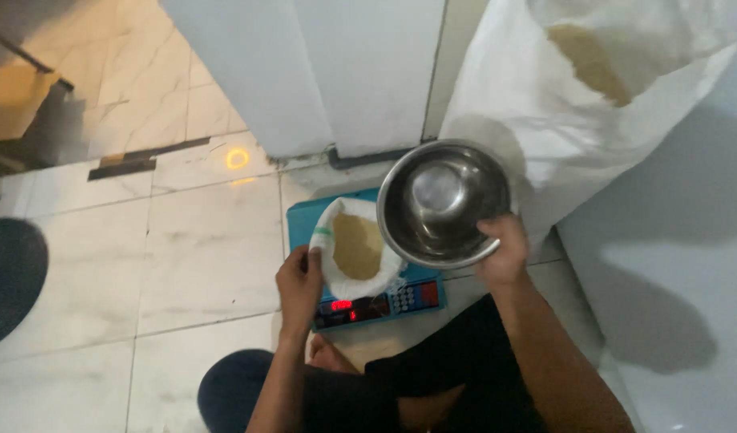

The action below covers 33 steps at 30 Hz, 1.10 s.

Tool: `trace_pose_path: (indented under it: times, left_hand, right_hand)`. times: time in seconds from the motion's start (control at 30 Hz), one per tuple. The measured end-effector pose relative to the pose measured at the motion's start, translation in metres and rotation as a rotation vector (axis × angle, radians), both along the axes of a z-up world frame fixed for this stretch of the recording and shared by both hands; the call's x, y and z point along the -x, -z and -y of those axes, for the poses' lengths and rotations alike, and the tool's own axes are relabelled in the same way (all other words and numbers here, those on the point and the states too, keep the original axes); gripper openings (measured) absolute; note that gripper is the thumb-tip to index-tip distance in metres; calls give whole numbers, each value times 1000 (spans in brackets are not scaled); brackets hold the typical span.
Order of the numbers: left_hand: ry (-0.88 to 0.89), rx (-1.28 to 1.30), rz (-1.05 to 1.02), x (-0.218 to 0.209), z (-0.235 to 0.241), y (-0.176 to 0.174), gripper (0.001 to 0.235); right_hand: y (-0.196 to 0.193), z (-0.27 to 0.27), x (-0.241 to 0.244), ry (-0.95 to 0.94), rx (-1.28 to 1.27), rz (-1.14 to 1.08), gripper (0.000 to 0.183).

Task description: Scooping rice from a large sack into a smaller bag on a digital scale using a metal bowl to reach a specific weight.

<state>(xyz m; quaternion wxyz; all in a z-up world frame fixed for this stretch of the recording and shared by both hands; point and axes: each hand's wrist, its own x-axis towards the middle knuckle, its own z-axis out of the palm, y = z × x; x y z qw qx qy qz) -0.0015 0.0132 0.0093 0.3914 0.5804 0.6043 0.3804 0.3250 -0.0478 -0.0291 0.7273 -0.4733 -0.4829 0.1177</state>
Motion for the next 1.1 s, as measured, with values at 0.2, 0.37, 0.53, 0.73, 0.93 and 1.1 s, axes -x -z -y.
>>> trace_pose_path:
  times: [0.2,0.37,0.53,0.73,0.93,1.1]
  left_hand:
    - [90,-26,-471,-43,-5,-59,57]
    - [426,-488,-192,-112,5,-120,39]
    - [658,-370,6,-188,15,-150,73]
    - [739,56,45,-242,14,-82,102]
    - [763,12,100,-237,22,-91,92]
    - [632,-776,-194,-259,13,-139,92]
  right_hand:
    - [-230,-26,-93,103,-523,30,20]
    - [-258,-85,-195,-99,109,-383,21]
    - [-201,-141,-231,524,776,904,42]
    - [-111,-188,-217,1028,536,1346,35]
    - [-99,-184,-193,154,1088,1006,33]
    - [-84,-207,-215,68,1325,679,46]
